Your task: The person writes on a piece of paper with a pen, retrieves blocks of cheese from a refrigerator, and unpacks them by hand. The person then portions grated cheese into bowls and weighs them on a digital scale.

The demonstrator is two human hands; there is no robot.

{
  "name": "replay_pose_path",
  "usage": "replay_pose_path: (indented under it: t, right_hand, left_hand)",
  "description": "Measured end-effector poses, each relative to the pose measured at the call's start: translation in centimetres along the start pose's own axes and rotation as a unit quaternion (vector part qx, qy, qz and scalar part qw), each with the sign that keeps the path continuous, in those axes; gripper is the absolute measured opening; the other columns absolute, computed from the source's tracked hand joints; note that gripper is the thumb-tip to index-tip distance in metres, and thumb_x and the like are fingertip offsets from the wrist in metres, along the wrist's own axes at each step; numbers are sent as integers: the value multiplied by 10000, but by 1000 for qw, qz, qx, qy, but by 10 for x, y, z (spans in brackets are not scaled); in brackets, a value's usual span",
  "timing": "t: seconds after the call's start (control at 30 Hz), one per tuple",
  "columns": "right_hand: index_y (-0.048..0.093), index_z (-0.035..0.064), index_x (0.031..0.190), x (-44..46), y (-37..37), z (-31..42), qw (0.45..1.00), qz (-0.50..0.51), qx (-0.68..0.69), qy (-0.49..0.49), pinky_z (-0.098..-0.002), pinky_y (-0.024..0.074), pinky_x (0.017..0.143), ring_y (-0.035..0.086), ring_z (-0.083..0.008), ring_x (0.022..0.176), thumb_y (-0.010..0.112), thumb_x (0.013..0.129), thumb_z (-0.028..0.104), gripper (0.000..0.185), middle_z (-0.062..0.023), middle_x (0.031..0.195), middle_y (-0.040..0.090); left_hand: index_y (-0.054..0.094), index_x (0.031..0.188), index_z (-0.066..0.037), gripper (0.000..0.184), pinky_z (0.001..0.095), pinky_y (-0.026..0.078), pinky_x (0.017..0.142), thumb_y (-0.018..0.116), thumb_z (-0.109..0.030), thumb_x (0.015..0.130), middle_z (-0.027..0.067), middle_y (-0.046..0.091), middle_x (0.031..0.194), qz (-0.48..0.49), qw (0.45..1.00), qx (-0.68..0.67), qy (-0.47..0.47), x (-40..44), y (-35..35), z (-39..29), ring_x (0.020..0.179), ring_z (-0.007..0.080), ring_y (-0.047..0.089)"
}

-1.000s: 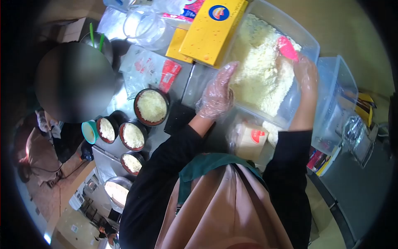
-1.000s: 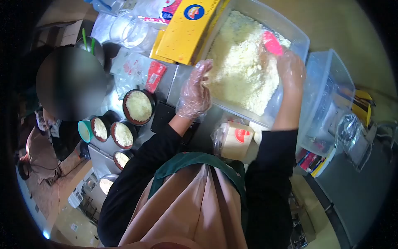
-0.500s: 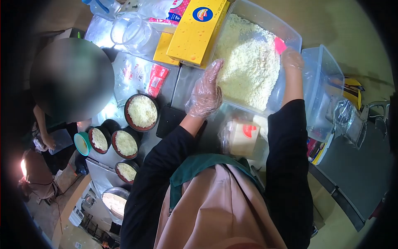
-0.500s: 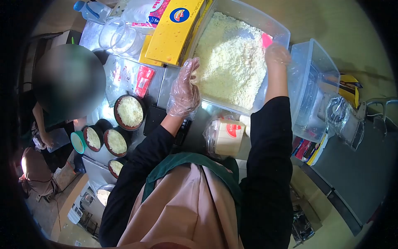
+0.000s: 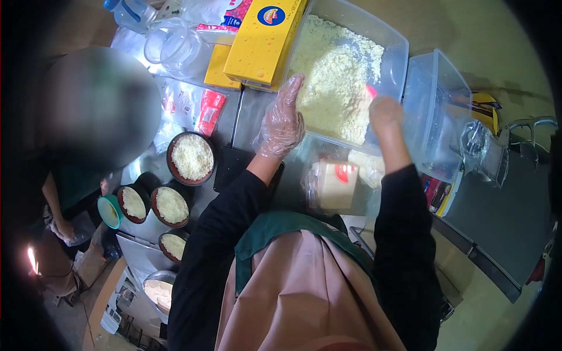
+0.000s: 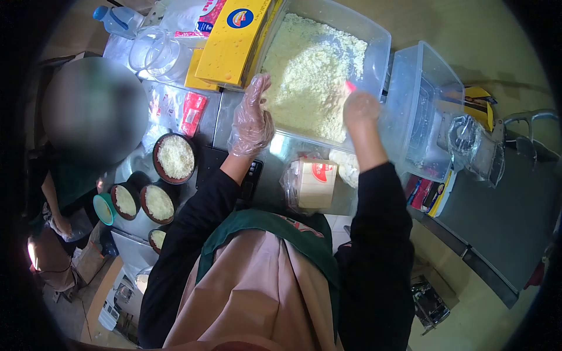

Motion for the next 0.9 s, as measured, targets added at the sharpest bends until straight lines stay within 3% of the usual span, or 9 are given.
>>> replay_pose_path:
  t: [0.13,0.2,0.3,0.37,0.5,0.63,0.7,0.83,0.9]
  right_hand:
    - [679,17,984,-26,-2,4,997,45,28,-62,-440,530,784,665,-347,920,443,890,190,307,-228,988,666]
    - [683,17,974,-2,-33,-15,986,72,148,-5,-454,520,793,651,-366,944,433,886,235,344,-242,1000,658]
    - [673,2,976,50,-44,-32,986,27,151,63,-462,509,817,642,-368,964,432,879,253,361,-233,1005,658]
    - [673,7,1002,76,-21,-23,990,-4,138,38,-450,510,826,642,-370,966,420,882,245,367,-229,1016,656]
    - [678,19,1003,12,-54,23,998,-1,44,-37,-444,511,834,643,-362,974,419,885,224,350,-211,1047,656]
    - [653,54,1080,44,-86,-26,996,33,72,44,-458,473,909,609,-382,1047,372,907,217,368,-217,1105,636]
    - [637,34,1133,95,-76,-39,994,-79,24,66,-413,522,826,643,-300,1038,425,915,183,339,-167,1137,649]
    - [628,41,1164,116,-32,-31,991,-74,-58,97,-417,520,834,628,-299,1071,437,925,213,351,-147,1163,644]
    - [636,41,1160,93,-13,-20,997,27,-51,41,-444,514,841,608,-301,1107,434,939,235,357,-143,1187,634]
  left_hand:
    - [251,1441,-105,833,397,501,857,400,177,672,177,461,1376,1,1000,-3,11,2,-2,-2,1172,333,557]
    - [251,1441,-105,832,395,501,856,403,177,673,175,462,1377,0,1000,3,15,1,-1,-2,1170,331,559]
    - [252,1441,-106,835,394,502,850,403,178,670,172,469,1372,-3,1000,12,18,0,0,-3,1176,329,556]
    - [252,1440,-105,835,390,503,844,399,179,669,168,475,1368,-9,999,32,22,2,-2,-4,1176,323,558]
    - [254,1439,-97,831,386,499,852,395,179,668,165,478,1367,-9,1000,12,20,3,-1,-3,1174,315,560]
    - [252,1441,-85,821,383,495,859,401,167,674,161,481,1365,-2,999,24,23,1,-2,-5,1173,306,561]
    - [250,1442,-83,818,382,494,859,403,164,677,161,482,1364,-1,999,26,28,4,-2,-6,1174,304,560]
    - [253,1441,-84,815,378,497,849,398,163,678,163,482,1363,0,999,19,30,2,0,-4,1171,306,562]
    - [255,1440,-83,815,376,497,846,396,165,676,164,484,1362,-9,999,12,30,1,1,-2,1167,306,564]
Point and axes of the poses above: each hand's wrist, its own x-axis towards the middle knuckle, its own y-axis out of the palm, z = x × y, the point moved 9 cm from there along x, towards the middle knuckle
